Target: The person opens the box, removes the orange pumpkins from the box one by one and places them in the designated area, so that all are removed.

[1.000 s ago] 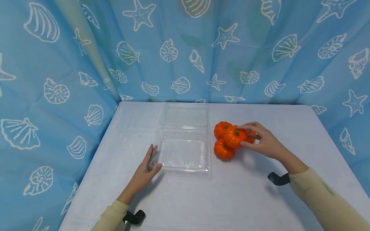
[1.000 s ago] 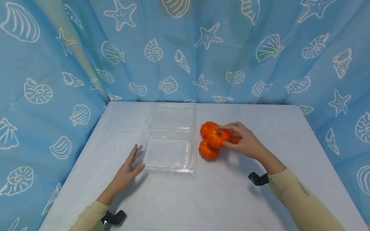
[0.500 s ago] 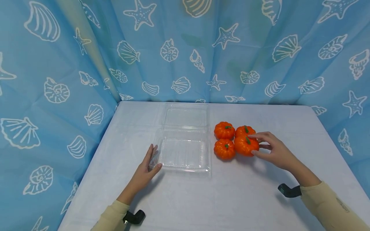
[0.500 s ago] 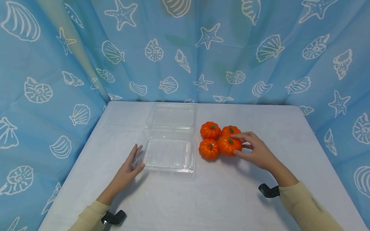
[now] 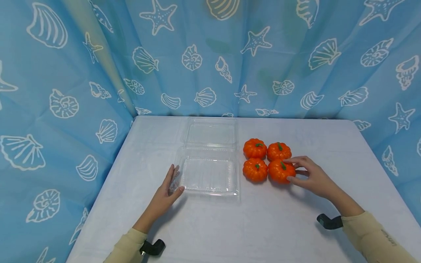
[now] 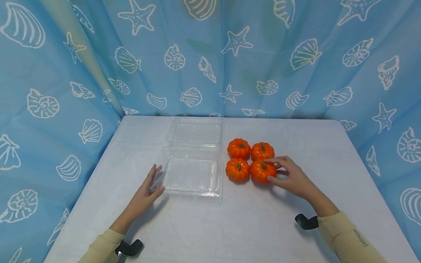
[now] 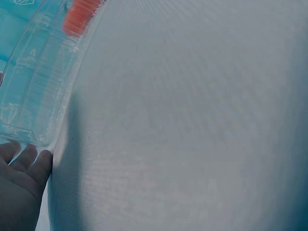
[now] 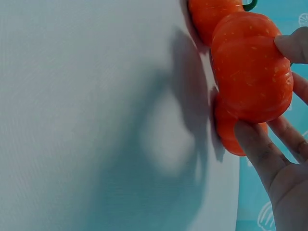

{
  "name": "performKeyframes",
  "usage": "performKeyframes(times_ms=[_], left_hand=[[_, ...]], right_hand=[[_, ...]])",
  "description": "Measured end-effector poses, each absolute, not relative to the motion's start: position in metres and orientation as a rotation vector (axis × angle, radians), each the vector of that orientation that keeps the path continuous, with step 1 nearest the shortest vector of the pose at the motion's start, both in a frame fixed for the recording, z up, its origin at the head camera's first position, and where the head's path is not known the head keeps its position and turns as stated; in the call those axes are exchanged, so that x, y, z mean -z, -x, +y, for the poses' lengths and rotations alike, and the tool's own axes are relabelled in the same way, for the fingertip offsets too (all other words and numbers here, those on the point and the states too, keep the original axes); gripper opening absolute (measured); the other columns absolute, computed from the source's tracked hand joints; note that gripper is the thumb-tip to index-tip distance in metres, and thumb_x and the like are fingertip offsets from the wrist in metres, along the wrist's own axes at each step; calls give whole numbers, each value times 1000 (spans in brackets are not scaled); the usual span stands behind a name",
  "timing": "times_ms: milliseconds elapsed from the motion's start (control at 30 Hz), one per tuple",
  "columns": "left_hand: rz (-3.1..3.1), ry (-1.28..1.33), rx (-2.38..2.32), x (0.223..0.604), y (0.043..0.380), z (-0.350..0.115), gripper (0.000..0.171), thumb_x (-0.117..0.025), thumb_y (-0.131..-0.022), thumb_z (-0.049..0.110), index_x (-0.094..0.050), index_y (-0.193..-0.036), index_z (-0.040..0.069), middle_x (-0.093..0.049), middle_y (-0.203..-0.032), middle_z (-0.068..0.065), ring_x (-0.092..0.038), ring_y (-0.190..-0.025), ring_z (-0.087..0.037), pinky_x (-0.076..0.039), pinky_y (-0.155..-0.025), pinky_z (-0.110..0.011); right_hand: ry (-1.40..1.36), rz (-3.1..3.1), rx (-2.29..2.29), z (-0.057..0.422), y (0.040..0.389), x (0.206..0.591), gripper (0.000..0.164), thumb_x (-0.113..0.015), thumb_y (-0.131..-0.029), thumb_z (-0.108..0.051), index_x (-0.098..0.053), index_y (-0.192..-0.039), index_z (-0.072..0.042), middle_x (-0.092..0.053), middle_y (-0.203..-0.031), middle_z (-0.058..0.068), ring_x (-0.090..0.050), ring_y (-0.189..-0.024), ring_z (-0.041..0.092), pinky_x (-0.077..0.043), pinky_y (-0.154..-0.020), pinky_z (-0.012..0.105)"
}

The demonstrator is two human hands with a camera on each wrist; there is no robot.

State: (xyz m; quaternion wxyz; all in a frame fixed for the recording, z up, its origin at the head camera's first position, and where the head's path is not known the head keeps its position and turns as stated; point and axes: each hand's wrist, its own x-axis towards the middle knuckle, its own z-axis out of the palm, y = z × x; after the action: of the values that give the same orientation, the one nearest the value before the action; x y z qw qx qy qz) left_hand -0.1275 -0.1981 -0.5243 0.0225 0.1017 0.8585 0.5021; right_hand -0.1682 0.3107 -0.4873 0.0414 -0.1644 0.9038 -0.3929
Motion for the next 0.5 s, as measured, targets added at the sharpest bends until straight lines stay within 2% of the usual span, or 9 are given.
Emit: performKeyframes(times_ms=[500], left_hand=[[2667, -302, -1540, 524, 128, -198, 90, -66, -100, 30, -7, -165, 11, -23, -168, -5, -19, -154, -31, -18, -121, -58]], right_hand=[[478, 2769, 1195, 309, 173, 503, 51, -76, -93, -22, -59, -140, -10, -51, -134, 16, -53, -114, 33, -52, -95, 60]])
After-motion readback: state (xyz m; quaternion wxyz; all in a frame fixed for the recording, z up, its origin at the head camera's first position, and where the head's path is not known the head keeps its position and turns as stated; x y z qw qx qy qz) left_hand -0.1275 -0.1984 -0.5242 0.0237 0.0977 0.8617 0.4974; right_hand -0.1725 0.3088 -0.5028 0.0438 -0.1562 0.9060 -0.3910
